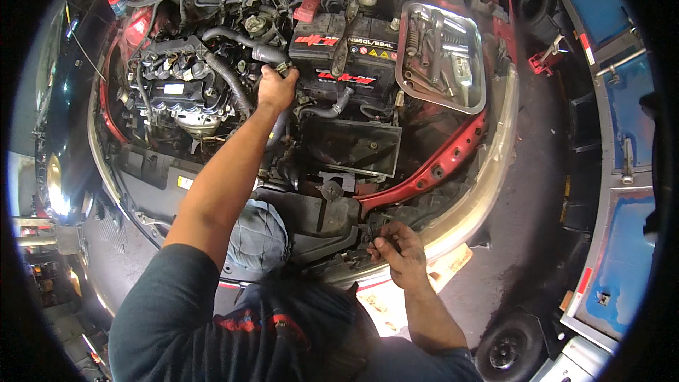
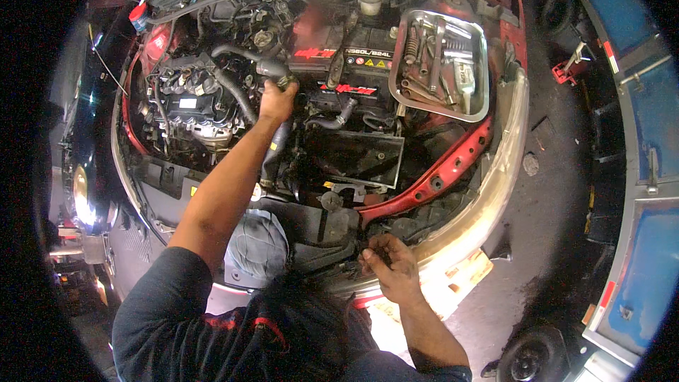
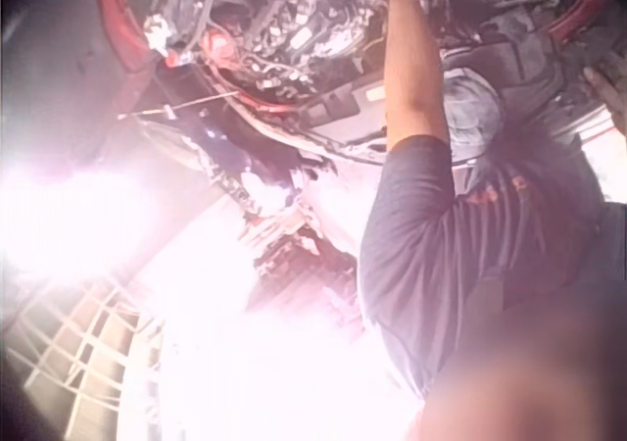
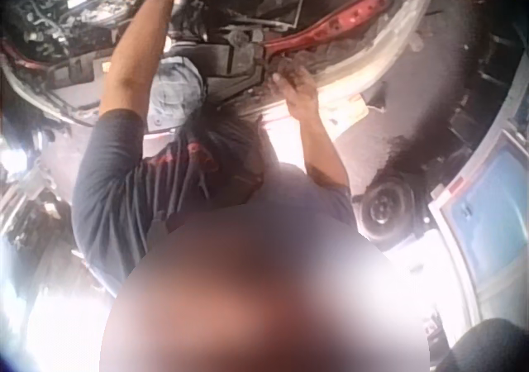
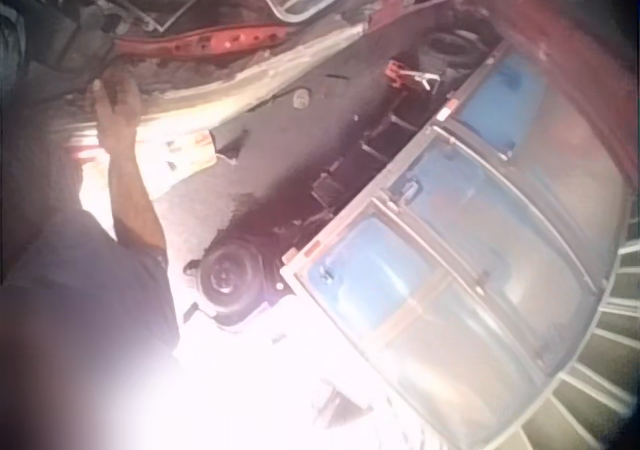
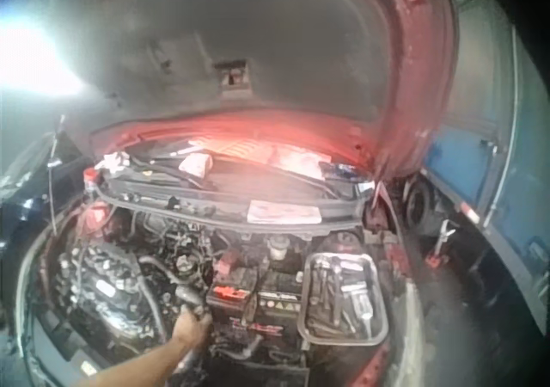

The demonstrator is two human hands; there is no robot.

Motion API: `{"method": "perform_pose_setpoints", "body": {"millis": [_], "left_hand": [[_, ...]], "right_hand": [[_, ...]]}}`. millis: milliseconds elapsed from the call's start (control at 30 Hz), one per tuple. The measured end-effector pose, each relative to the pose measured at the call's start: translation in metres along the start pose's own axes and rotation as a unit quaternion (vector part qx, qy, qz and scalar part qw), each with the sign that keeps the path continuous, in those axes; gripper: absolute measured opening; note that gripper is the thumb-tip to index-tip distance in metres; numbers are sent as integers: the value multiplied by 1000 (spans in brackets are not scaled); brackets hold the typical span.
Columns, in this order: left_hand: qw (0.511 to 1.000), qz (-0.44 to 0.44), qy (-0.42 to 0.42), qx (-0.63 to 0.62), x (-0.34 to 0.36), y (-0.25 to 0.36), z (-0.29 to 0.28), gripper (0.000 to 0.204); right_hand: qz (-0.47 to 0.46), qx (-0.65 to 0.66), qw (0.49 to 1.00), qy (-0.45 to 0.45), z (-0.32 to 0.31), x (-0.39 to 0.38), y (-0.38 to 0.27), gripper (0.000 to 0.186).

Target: The person works under the hood of a red car, manipulating hoses and connectors near the engine and battery. They use a rag to wipe components and handle small parts, occasionally reaching into tight spaces. The task involves adjusting and inspecting engine components without visible completion.

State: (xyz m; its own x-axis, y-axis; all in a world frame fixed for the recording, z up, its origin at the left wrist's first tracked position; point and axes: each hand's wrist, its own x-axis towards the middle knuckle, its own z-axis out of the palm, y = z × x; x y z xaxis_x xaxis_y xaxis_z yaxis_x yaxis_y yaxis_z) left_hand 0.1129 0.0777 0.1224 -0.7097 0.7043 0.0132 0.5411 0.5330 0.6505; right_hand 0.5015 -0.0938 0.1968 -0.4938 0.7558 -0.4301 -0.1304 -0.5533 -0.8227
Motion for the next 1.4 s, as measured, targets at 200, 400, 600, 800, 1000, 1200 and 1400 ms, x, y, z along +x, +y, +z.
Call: {"method": "perform_pose_setpoints", "body": {"millis": [200,400,600,800,1000,1200,1400], "left_hand": [[952,209,-225,-7,-117,29,-13,66],[951,268,-146,-49,-142,29,13,57],[949,202,-215,109,-108,38,26,60],[972,201,-97,-71,-122,-33,-55,49],[978,-89,-171,-77,-87,-104,-134,47],[965,-57,-244,-70,-64,-129,-114,49],[923,-1,-384,11,-29,-160,-42,45]], "right_hand": [[13,17,1000,15,-4,5,3,23],[-28,26,999,-12,-3,2,10,22],[21,31,999,-9,13,5,10,23],[-86,-117,989,-22,39,64,-14,17],[-32,-40,997,-49,110,219,-23,19],[102,-154,982,-36,156,370,24,8],[-98,-623,774,-58,163,459,73,15]]}}
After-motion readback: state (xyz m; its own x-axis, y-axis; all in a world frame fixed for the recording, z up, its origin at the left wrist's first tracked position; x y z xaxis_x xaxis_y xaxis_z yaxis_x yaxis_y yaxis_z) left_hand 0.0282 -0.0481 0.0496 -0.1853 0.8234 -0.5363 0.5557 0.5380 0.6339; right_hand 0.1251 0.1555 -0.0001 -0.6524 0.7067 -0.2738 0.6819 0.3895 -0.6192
